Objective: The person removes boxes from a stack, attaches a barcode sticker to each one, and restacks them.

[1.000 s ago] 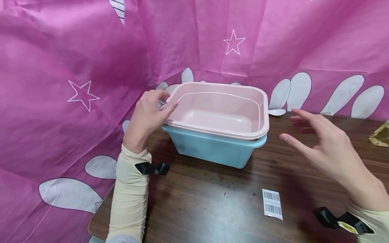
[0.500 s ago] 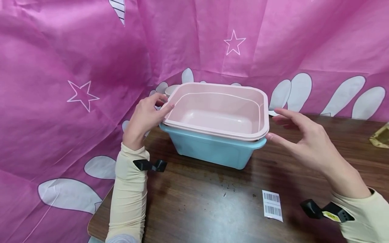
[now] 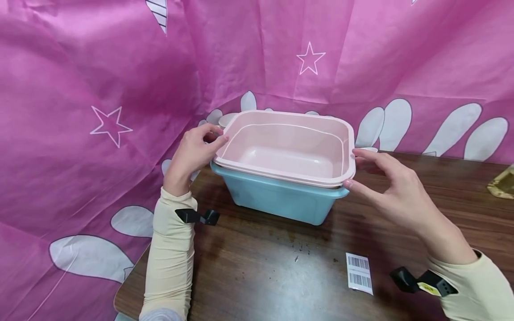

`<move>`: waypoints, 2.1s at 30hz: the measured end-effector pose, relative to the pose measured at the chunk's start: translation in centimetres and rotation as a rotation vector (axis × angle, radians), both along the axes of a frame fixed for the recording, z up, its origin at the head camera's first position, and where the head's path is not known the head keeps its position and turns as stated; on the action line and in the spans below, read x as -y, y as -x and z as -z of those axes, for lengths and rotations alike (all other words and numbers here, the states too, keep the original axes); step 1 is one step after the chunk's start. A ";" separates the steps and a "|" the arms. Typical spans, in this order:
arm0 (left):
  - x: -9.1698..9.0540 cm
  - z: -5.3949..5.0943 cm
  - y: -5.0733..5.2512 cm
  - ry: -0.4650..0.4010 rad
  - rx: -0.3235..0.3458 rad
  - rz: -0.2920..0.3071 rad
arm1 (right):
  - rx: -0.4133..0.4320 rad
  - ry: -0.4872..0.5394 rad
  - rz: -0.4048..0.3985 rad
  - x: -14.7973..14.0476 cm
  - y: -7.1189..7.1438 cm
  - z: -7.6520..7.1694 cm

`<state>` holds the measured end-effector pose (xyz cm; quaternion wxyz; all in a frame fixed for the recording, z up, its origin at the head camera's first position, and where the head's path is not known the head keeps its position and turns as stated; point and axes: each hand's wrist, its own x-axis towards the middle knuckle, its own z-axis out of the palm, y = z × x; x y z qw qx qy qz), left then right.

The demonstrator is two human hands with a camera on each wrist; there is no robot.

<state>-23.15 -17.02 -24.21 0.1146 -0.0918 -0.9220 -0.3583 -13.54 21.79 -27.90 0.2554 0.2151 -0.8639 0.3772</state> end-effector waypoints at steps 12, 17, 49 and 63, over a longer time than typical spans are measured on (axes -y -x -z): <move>0.6 0.2 0.6 -0.087 -0.004 0.073 | -0.057 0.024 -0.017 0.6 0.2 0.6; 0.5 0.3 0.8 -0.134 0.005 0.076 | -0.058 0.040 -0.014 0.7 0.3 0.6; 0.7 0.2 0.5 -0.233 0.034 0.043 | -0.059 0.082 -0.013 1.2 0.3 0.8; 0.9 0.0 0.2 -0.243 0.020 0.051 | -0.089 0.105 -0.025 1.4 0.4 0.9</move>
